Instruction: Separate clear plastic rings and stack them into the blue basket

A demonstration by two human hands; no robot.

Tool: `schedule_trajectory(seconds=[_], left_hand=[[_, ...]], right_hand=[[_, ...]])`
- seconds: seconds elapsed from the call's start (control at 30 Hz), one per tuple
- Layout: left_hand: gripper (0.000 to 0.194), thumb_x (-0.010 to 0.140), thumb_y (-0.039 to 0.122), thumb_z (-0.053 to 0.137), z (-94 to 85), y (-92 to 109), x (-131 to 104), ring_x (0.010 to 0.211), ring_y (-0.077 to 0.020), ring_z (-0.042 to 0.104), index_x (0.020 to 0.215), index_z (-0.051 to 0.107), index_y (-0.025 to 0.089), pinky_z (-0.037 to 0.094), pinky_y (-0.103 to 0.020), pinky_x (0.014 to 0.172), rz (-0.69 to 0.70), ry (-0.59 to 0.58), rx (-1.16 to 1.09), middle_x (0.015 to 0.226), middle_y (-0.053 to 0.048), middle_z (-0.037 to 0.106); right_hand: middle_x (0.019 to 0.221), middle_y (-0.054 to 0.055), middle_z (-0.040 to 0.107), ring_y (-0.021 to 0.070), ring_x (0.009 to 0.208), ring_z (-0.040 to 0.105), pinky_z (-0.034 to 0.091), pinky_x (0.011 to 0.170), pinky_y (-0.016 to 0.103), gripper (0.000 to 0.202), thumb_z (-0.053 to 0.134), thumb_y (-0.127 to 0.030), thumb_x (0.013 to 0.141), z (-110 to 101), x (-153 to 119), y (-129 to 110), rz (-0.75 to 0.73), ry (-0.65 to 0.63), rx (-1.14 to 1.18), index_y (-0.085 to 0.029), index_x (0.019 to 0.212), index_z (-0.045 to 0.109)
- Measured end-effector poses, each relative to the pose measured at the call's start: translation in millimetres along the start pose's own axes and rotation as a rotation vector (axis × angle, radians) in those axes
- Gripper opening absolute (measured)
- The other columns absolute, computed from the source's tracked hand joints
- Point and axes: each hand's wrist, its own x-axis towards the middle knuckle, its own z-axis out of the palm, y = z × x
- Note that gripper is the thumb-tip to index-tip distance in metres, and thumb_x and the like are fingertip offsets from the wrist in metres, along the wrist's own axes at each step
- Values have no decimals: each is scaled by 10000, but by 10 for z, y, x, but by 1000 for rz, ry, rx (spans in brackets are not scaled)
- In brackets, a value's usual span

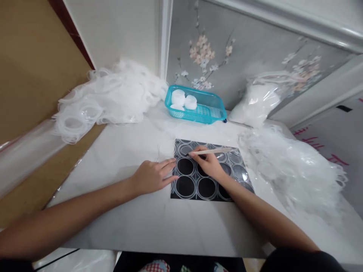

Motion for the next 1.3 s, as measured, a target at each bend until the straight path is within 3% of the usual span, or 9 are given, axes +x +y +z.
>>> schedule_trajectory(seconds=[0.23, 0.63, 0.73, 0.87, 1.0, 1.07, 1.2, 1.23, 1.3], left_hand=[[620, 951, 600, 399, -58, 223, 203, 870, -257, 716, 1386, 519, 174, 526, -329, 580, -72, -207, 175, 1437, -110, 509], [563, 956, 557, 433, 20, 307, 289, 1008, -295, 690, 1375, 519, 191, 559, -373, 745, -169, -191, 110, 1422, -118, 528], [584, 949, 564, 446, -5, 310, 288, 1074, -299, 664, 1370, 521, 165, 550, -381, 812, -167, -195, 86, 1429, -105, 520], [619, 905, 620, 485, -87, 278, 341, 1119, -284, 646, 1344, 541, 188, 537, -351, 844, -139, -230, 30, 1387, -85, 568], [673, 837, 714, 493, -170, 239, 395, 966, -296, 704, 1259, 612, 204, 539, -358, 779, -148, -292, -15, 1174, -97, 706], [693, 817, 738, 497, -198, 230, 401, 1011, -302, 689, 1256, 624, 217, 529, -361, 813, -172, -300, -43, 1223, -106, 683], [646, 840, 712, 491, -238, 196, 388, 1096, -292, 656, 1264, 635, 246, 513, -348, 863, -181, -302, -59, 1374, -79, 579], [626, 854, 699, 480, -247, 185, 389, 1076, -285, 665, 1258, 641, 249, 515, -343, 856, -179, -300, -53, 1356, -72, 596], [591, 882, 675, 451, -258, 179, 411, 1034, -281, 681, 1232, 661, 247, 521, -344, 835, -183, -282, -34, 1285, -67, 650]], right_hand=[[813, 31, 673, 222, 897, 586, 446, 852, 377, 193, 575, -368, 896, 99, 15, 76, -10, -20, 64, -229, 792, 659], [789, 37, 675, 220, 839, 601, 468, 796, 369, 189, 573, -335, 892, 131, 34, 103, -53, -3, 24, -214, 765, 643], [866, 54, 707, 250, 961, 595, 469, 872, 408, 181, 540, -325, 916, 147, -19, 93, -106, 3, -80, -217, 832, 659], [987, 80, 732, 319, 1288, 438, 271, 1095, 566, 188, 482, -213, 929, 187, -157, 4, -321, -83, -402, -224, 979, 663], [1042, 83, 733, 330, 1279, 430, 100, 1133, 635, 224, 532, -136, 866, 100, -36, -85, -430, -184, -587, -241, 1018, 659], [951, 89, 735, 323, 1200, 477, 117, 1116, 646, 234, 539, -123, 840, -50, 170, -82, -313, -47, -608, -237, 1002, 664], [936, 137, 688, 304, 1065, 520, 344, 991, 557, 212, 460, -239, 902, -436, 461, 12, 57, 474, -453, -185, 925, 663], [941, 135, 678, 300, 1050, 520, 373, 958, 525, 220, 455, -274, 906, -502, 442, 42, 82, 524, -392, -186, 896, 657], [891, 109, 665, 287, 1015, 521, 395, 914, 467, 194, 495, -323, 877, -557, 296, 103, 57, 451, -243, -200, 821, 634]])
